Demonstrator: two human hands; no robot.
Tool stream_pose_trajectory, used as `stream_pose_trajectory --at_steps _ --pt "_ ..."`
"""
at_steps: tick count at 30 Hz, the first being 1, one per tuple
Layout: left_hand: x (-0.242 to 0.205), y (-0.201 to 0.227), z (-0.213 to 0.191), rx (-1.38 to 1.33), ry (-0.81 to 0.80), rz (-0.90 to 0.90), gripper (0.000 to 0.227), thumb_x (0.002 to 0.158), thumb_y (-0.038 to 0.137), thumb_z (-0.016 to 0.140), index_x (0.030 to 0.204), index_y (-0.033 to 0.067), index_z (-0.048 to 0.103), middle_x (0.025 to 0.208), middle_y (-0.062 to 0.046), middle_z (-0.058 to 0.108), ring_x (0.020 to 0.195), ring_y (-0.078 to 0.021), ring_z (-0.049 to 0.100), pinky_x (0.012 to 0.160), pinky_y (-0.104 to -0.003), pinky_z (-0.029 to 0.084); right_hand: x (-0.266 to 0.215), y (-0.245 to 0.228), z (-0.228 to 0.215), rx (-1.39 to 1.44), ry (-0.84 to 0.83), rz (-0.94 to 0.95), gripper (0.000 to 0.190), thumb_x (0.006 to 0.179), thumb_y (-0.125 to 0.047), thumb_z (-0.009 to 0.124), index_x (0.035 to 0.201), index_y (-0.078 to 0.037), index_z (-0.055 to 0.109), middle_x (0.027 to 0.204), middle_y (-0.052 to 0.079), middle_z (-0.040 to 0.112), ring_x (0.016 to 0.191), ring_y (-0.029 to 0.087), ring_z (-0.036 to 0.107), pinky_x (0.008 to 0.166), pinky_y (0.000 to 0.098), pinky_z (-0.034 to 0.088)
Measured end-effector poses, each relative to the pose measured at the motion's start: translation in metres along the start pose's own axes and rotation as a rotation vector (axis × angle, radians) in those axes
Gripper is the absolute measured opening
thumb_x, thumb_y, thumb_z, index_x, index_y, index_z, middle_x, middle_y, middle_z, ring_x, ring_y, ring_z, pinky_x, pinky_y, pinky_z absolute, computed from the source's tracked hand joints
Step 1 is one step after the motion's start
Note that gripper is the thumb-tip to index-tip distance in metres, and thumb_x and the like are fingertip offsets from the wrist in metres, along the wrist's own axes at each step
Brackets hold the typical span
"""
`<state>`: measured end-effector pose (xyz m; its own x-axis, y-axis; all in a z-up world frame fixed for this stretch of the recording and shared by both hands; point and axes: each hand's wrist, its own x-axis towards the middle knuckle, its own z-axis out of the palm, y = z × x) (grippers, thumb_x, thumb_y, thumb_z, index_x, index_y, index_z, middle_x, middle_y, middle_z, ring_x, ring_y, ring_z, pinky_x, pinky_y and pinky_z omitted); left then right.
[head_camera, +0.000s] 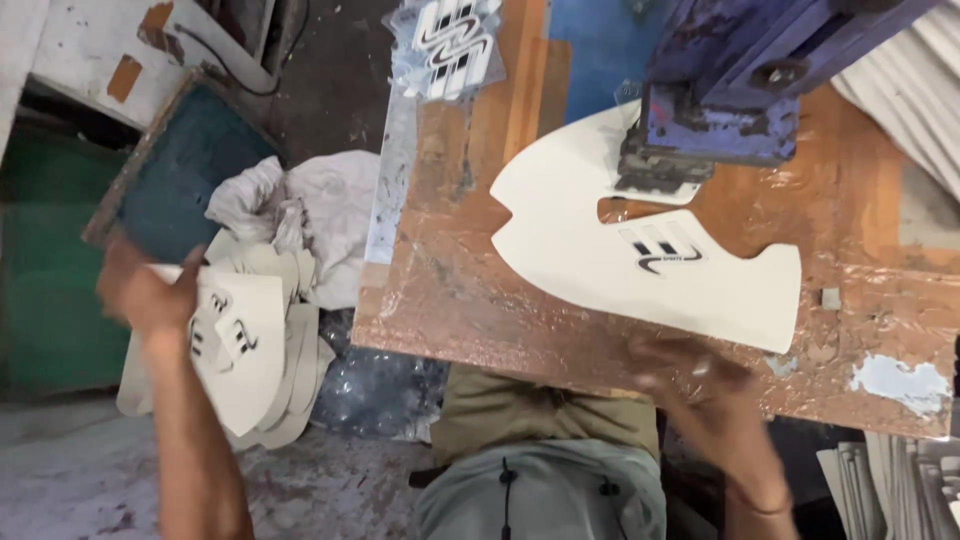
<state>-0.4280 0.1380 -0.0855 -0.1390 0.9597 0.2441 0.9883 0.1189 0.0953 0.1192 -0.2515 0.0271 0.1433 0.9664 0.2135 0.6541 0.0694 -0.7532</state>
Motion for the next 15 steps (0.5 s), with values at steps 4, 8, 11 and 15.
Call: stream_pose_trajectory --at_steps 4,8,11,15 --pt "0.037 0.176 -0.011 -0.377 0.184 0.706 0.089 0.097 0.044 0.085 0.159 -0.0039 0.042 0.153 -0.026 0.052 0.140 -0.0438 0.049 0.117 -0.052 0.038 0.012 -0.006 -0.027 -0.122 0.181 0.193 0.018 0.089 -0.015 0.077 0.104 -0.005 0.078 0.102 0.006 0.080 0.082 0.014 0.077 0.069 0.0280 0.057" --pt "0.070 0.345 -0.004 -0.542 0.043 0.835 0.081 0.087 0.044 0.087 0.147 0.0023 0.053 0.142 -0.024 0.054 0.127 -0.0476 0.049 0.102 -0.053 0.043 0.005 0.018 -0.018 -0.269 0.310 0.320 0.019 0.092 -0.012 0.079 0.109 -0.004 0.077 0.097 0.011 0.077 0.080 0.016 0.074 0.066 0.0289 0.053" --pt "0.104 0.394 0.022 -0.454 -0.235 0.695 0.067 0.088 0.046 0.084 0.140 0.0114 0.061 0.137 -0.019 0.054 0.127 -0.0431 0.050 0.101 -0.054 0.046 -0.008 0.030 -0.010 -0.262 0.440 0.302 0.013 0.097 -0.013 0.079 0.107 -0.006 0.077 0.093 0.010 0.076 0.076 0.016 0.070 0.072 0.0287 0.053" --pt "0.115 0.402 0.012 -0.421 -0.262 0.657 0.063 0.080 0.047 0.091 0.129 0.0143 0.069 0.133 -0.015 0.056 0.127 -0.0390 0.052 0.107 -0.049 0.047 0.002 0.022 -0.008 -0.323 0.482 0.216 0.012 0.096 -0.012 0.078 0.107 -0.006 0.077 0.097 0.010 0.074 0.083 0.017 0.071 0.075 0.0276 0.054"
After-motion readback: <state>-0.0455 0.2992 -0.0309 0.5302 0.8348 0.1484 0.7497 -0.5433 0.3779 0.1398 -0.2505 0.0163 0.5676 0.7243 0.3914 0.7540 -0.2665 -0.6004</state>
